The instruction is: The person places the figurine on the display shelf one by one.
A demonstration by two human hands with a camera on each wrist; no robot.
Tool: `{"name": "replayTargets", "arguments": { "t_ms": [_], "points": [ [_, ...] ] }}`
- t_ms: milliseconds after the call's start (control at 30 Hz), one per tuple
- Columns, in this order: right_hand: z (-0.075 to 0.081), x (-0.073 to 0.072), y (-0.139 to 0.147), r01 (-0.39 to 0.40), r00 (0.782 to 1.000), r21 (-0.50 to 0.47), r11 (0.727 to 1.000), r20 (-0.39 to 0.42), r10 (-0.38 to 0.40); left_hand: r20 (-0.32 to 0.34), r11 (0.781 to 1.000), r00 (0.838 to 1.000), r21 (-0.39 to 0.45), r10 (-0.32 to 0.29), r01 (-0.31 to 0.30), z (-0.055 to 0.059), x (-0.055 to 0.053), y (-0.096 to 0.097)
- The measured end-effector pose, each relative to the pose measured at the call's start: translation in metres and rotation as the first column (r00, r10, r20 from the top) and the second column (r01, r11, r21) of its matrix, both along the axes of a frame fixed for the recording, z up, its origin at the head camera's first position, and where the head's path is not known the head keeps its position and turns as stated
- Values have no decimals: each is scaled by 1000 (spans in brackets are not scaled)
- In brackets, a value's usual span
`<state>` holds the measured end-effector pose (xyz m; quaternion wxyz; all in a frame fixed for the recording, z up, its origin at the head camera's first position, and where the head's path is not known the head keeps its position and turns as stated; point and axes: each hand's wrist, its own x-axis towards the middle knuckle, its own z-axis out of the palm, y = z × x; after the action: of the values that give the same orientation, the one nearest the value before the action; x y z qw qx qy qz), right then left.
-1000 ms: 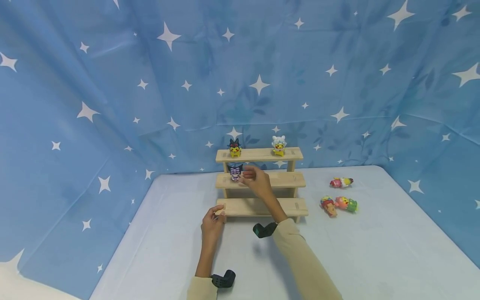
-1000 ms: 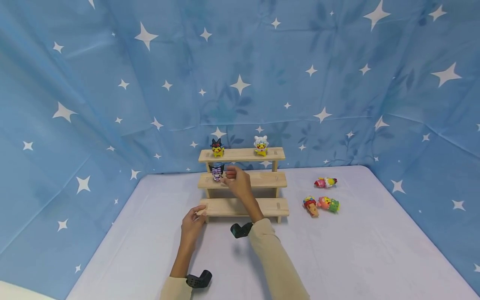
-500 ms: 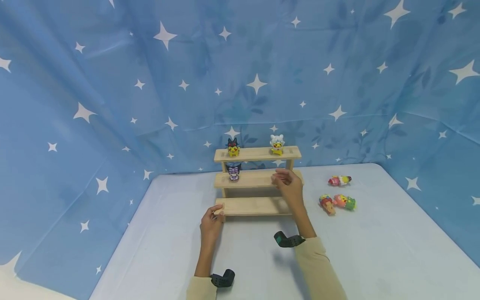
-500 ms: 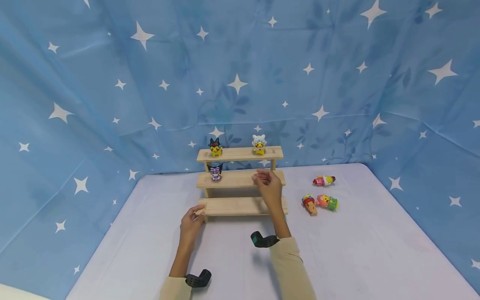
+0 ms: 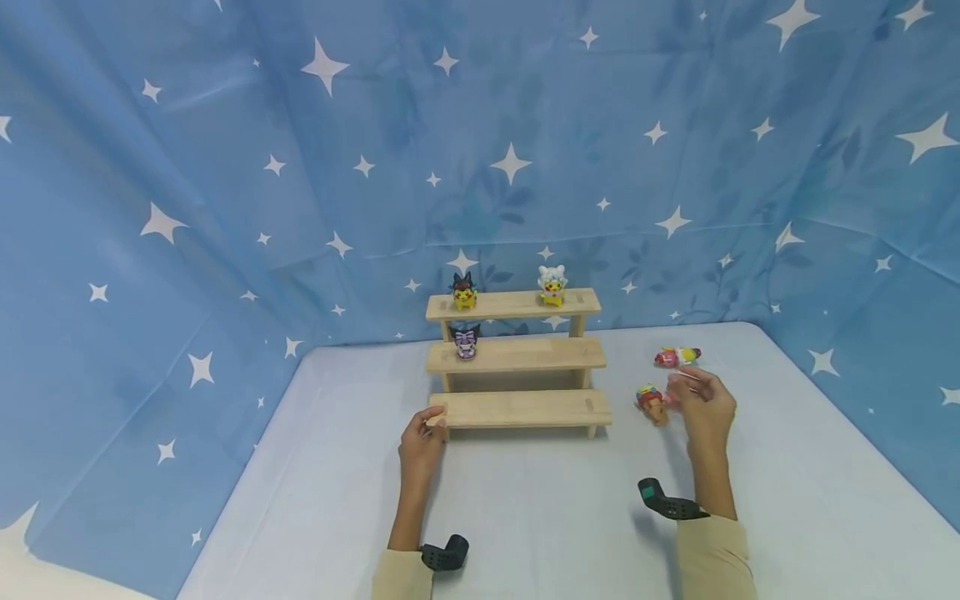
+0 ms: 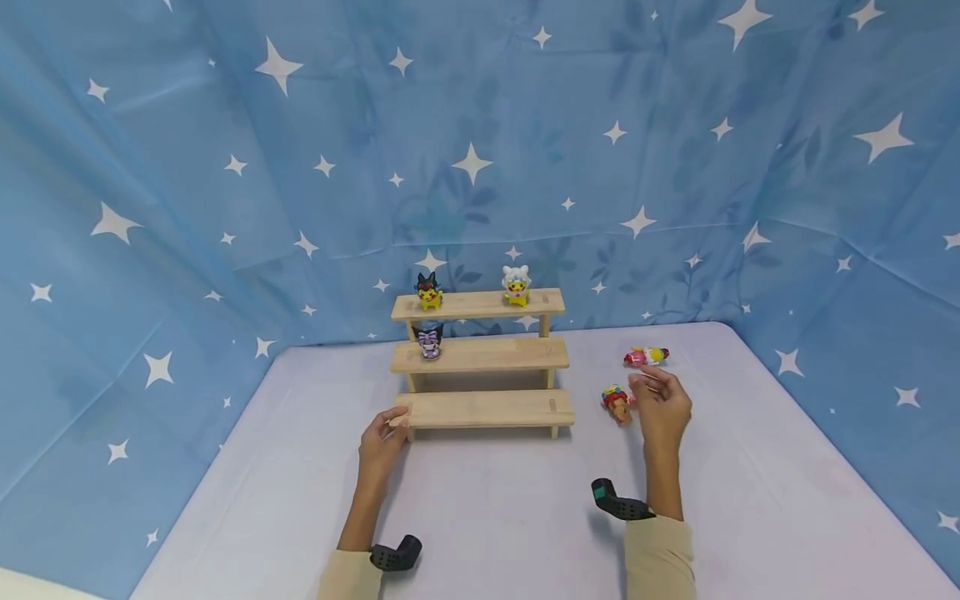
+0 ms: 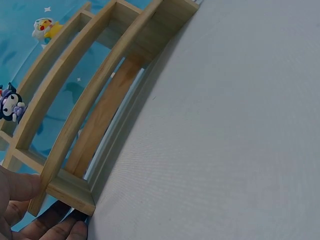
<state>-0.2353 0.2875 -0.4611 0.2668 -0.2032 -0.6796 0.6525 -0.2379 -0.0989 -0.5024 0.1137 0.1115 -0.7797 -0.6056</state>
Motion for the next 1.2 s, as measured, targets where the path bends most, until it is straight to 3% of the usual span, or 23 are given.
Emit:
{"name": "replayTargets", "arguments": {
  "t_ms": [167, 333, 567, 767, 867, 1067, 1200],
  "points": [
    [-15, 7, 30, 36, 984, 95, 995, 168, -52, -6, 1000, 1000, 3, -7, 7, -1, -1, -1],
    [-29, 7, 51, -93, 951, 133, 987, 306, 49, -7, 1000, 1000, 24, 0, 1, -1, -1, -1],
    [-43, 2, 70, -296, 906, 209, 932, 372, 205, -22, 999, 1000, 32, -3, 3, 0, -2, 0],
    [-46, -1, 75, -387, 874, 251, 887, 406, 267, -18, 999, 1000, 34, -1, 1, 0, -1, -1],
    [-46, -2, 76, -392, 870, 255, 884, 415, 266, -7, 999, 1000, 42, 4, -4, 1, -1, 0],
    [-49, -5, 72, -322, 884, 261, 910, 428, 190, 17, 999, 1000, 33, 7, -7, 1, -1, 0],
    [-50, -5, 71, -307, 880, 265, 914, 446, 166, 20, 1000, 1000, 29, 2, -3, 0, -1, 1]
  ]
}}
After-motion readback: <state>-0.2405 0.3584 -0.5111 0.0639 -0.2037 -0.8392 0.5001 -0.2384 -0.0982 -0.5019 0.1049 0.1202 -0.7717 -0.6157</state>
